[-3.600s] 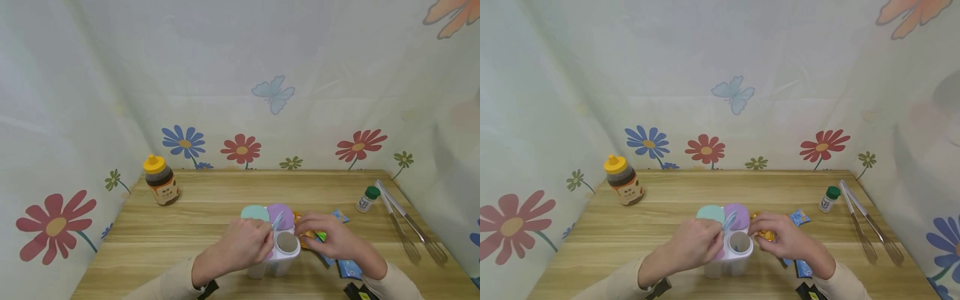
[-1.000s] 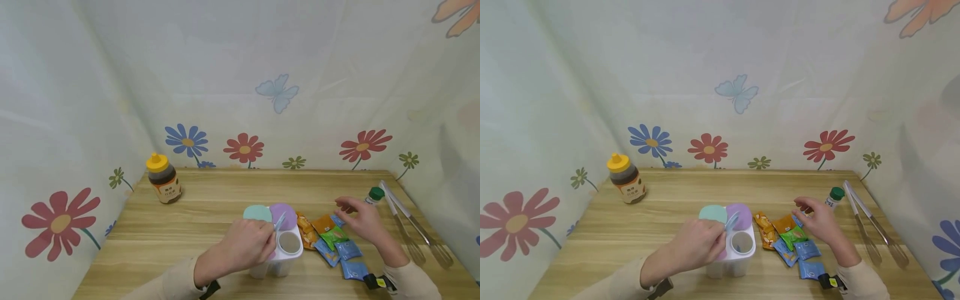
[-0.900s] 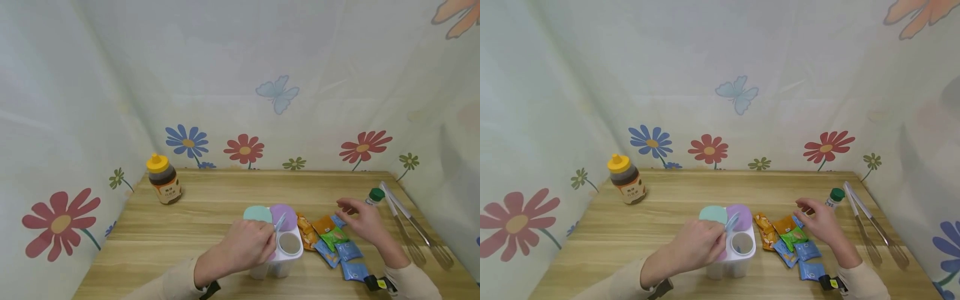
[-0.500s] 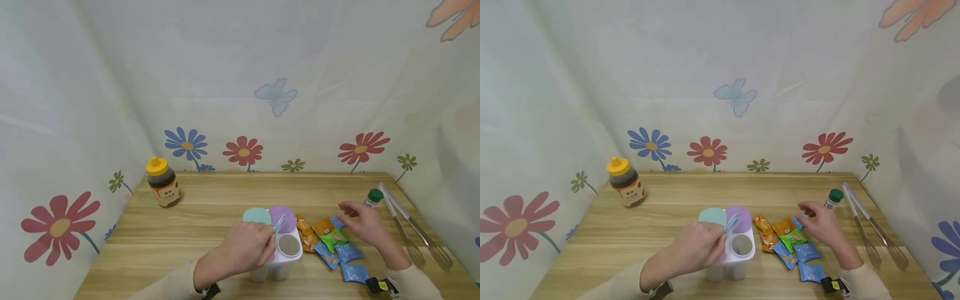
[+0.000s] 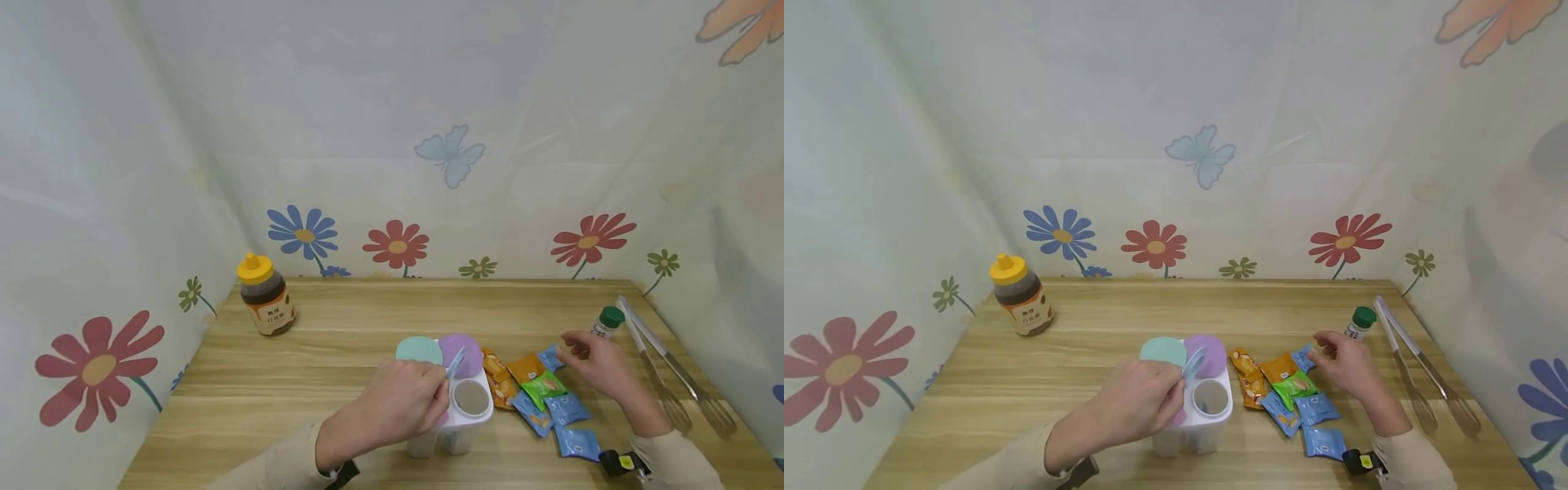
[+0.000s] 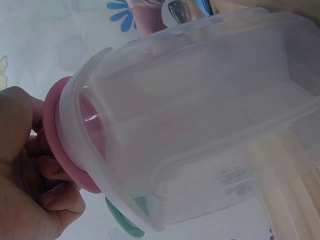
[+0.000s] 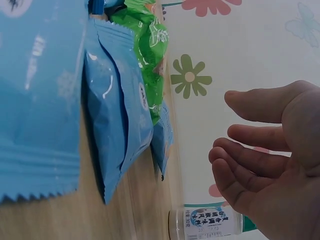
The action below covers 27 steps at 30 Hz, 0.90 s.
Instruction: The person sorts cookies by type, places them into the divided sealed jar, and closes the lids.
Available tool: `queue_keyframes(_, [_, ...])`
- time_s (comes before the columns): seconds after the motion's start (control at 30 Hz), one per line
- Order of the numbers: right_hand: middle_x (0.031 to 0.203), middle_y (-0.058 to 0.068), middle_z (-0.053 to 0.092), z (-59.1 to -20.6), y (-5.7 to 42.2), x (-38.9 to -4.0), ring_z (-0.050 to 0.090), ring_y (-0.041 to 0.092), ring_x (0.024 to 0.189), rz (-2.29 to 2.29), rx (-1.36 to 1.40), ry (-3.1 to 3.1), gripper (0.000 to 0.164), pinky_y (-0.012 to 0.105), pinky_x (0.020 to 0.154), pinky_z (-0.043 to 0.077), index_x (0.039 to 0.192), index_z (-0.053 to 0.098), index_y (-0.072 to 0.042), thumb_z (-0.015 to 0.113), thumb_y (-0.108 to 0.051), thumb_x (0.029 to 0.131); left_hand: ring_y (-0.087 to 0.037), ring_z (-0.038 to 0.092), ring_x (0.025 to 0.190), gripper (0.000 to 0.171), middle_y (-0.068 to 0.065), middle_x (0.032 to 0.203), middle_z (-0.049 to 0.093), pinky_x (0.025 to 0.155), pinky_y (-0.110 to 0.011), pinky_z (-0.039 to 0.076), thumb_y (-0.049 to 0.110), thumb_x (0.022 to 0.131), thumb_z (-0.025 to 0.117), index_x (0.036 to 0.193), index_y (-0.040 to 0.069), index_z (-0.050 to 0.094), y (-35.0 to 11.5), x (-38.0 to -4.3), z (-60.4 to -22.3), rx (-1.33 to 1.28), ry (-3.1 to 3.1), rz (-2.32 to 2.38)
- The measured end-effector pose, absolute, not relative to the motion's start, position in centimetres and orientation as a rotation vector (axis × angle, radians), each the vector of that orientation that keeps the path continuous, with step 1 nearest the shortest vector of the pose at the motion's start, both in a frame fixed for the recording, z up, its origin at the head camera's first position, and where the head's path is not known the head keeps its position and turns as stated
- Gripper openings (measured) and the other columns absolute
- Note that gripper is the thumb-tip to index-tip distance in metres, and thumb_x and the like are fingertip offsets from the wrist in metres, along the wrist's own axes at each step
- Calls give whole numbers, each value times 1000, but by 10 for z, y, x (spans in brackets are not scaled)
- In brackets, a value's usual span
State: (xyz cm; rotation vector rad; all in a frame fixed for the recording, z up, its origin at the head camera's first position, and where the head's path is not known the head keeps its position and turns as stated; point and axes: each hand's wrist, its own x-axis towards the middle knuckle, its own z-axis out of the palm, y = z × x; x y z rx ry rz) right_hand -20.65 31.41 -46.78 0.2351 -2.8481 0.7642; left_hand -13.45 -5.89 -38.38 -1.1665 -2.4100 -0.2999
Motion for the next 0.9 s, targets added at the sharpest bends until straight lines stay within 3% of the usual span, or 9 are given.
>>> queue_keyframes(0.3, [108,30,65,-473,318,-212,66,40,89,743,193,-2944,46,48,72,54,116,60,12,72,-22,87,1,31,48,27,13,55,37,42,-12,18,23,88,60,63,20,50,-60,-134,-383,-1161,-2391,-288])
queue_keyframes(0.9, [107,31,64,-481,322,-225,64,39,93,734,139,-3099,58,49,78,53,120,54,16,74,-26,85,1,32,48,27,14,55,37,42,-12,18,24,89,59,63,21,49,-59,-134,-384,-1161,-2407,-312])
